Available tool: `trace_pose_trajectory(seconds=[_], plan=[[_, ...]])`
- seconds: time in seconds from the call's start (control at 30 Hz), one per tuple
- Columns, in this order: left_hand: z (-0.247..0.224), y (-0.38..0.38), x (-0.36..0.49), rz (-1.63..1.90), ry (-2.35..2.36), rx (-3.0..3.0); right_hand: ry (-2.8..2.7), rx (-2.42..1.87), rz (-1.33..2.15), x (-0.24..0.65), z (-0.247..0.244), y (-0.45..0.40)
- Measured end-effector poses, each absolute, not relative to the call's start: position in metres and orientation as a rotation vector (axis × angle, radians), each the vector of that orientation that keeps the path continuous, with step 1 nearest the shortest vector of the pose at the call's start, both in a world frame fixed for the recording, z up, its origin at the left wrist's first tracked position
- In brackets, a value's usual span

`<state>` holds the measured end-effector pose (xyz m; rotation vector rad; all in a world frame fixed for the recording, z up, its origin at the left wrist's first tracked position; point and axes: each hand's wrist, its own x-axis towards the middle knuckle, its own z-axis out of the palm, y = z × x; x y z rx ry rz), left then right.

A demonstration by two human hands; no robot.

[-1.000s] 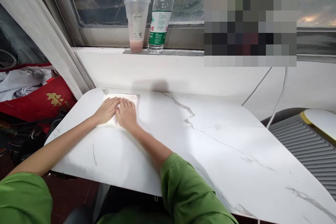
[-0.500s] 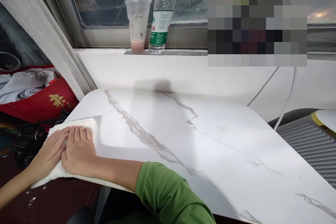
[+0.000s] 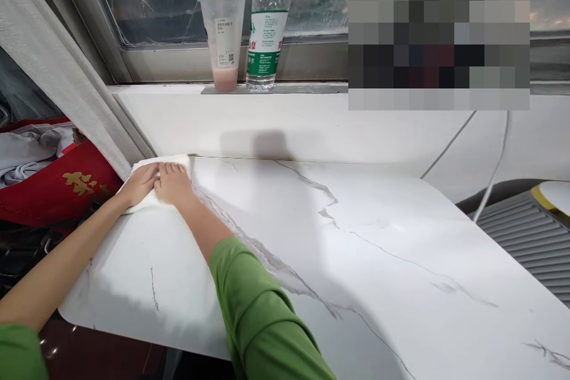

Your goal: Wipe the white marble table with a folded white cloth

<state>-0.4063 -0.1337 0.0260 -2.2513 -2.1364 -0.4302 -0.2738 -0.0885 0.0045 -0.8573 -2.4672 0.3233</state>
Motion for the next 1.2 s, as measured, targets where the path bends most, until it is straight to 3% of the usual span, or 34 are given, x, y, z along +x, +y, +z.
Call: trace_pose_trajectory(seconds=[0.17, 0.37, 0.97, 1.2], plan=[[0.024, -0.093, -0.401, -0.425, -2.176, -2.230, -2.419, -0.917, 0.324, -0.272, 0.000, -0.051], [0.022, -0.108, -0.392, -0.379, -2.139, -2.238, -2.459, -0.894, 0.275, -0.260, 0.001, -0.062], [0.012, -0.311, -0.222, -0.371, -1.777, -2.299, -2.624, -0.591, 0.340, -0.073, 0.008, -0.245], [0.013, -0.260, -0.224, -0.365, -1.791, -2.399, -2.545, -0.745, 0.491, -0.081, 0.009, -0.198]])
